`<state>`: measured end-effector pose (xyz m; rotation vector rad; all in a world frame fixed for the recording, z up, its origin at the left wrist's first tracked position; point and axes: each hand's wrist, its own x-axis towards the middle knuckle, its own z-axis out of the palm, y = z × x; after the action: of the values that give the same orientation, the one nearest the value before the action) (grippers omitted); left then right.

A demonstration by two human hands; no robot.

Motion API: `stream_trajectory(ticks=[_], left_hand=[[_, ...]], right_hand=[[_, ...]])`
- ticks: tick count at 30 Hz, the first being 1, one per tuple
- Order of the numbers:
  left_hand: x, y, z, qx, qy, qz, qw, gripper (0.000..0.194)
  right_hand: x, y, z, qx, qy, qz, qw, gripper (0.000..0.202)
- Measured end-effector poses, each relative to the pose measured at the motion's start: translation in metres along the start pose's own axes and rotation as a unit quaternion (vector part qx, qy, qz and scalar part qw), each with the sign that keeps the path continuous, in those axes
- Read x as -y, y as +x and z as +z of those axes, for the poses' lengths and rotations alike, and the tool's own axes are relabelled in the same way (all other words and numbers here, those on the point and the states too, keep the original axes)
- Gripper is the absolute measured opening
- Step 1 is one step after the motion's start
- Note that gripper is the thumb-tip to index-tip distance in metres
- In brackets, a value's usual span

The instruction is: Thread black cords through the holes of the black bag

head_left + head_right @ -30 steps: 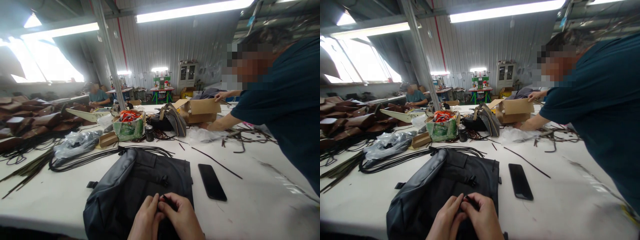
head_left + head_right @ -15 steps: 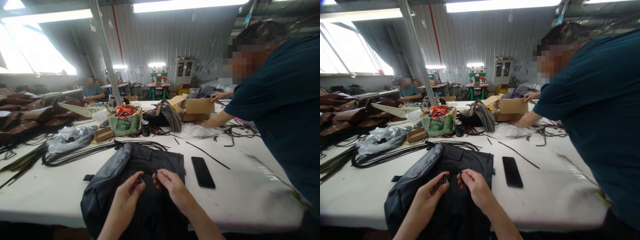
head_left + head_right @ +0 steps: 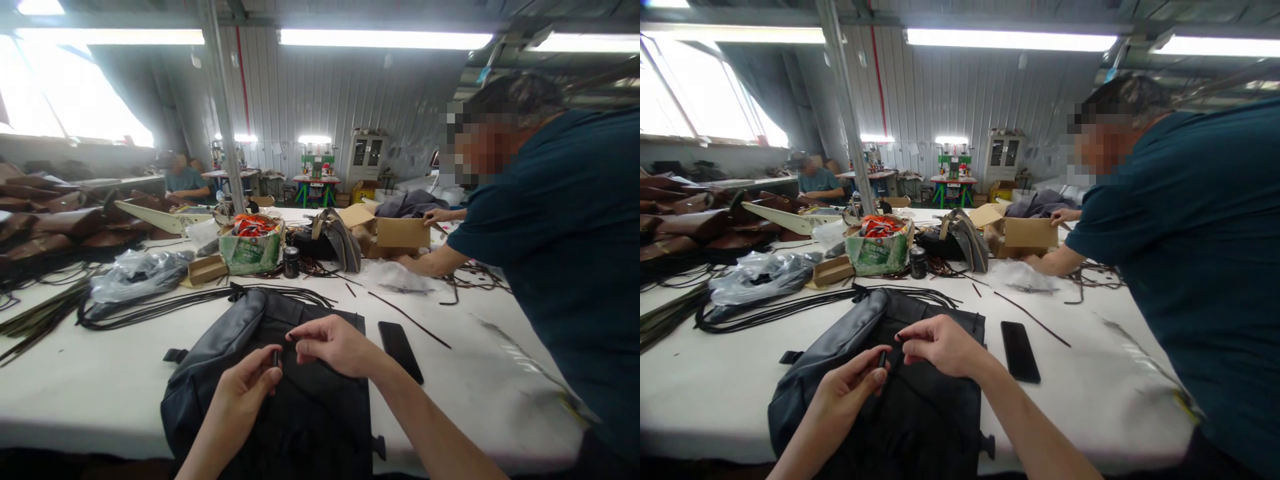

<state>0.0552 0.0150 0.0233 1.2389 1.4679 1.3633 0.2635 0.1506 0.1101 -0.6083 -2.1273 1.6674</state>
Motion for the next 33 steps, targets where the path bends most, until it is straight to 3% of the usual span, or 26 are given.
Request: stream_trajectory(ticks=[4, 8, 13, 18, 25, 33], left_hand=[[-0.003, -0.006, 0.009, 0.028, 0.041, 0.081, 0.995, 0.046], [-0.005, -0.005, 0.019, 0.027, 0.1, 0.174, 0.979, 0.03], [-0.005, -0.001, 0.027, 0.009, 0.12, 0.264, 0.957, 0.04], [-0.005, -0.002, 0.031, -0.004, 0.124, 0.313, 0.941, 0.047], [-0.006, 0.001, 0.034, -0.012, 0.147, 0.335, 0.931, 0.047], [-0.005, 0.004, 0.036, -0.005, 0.165, 0.338, 0.926, 0.048]], right_hand=[[-0.016, -0.018, 0.022, -0.071, 0.005, 0.012, 0.997, 0.035], [-0.03, -0.038, 0.041, -0.162, -0.126, -0.061, 0.977, 0.023], [-0.05, -0.046, 0.049, -0.226, -0.231, -0.177, 0.93, 0.02], [-0.055, -0.047, 0.048, -0.296, -0.342, -0.274, 0.849, 0.023], [-0.035, -0.052, 0.039, -0.262, -0.382, -0.268, 0.845, 0.016], [-0.044, -0.05, 0.039, -0.244, -0.37, -0.244, 0.863, 0.02]])
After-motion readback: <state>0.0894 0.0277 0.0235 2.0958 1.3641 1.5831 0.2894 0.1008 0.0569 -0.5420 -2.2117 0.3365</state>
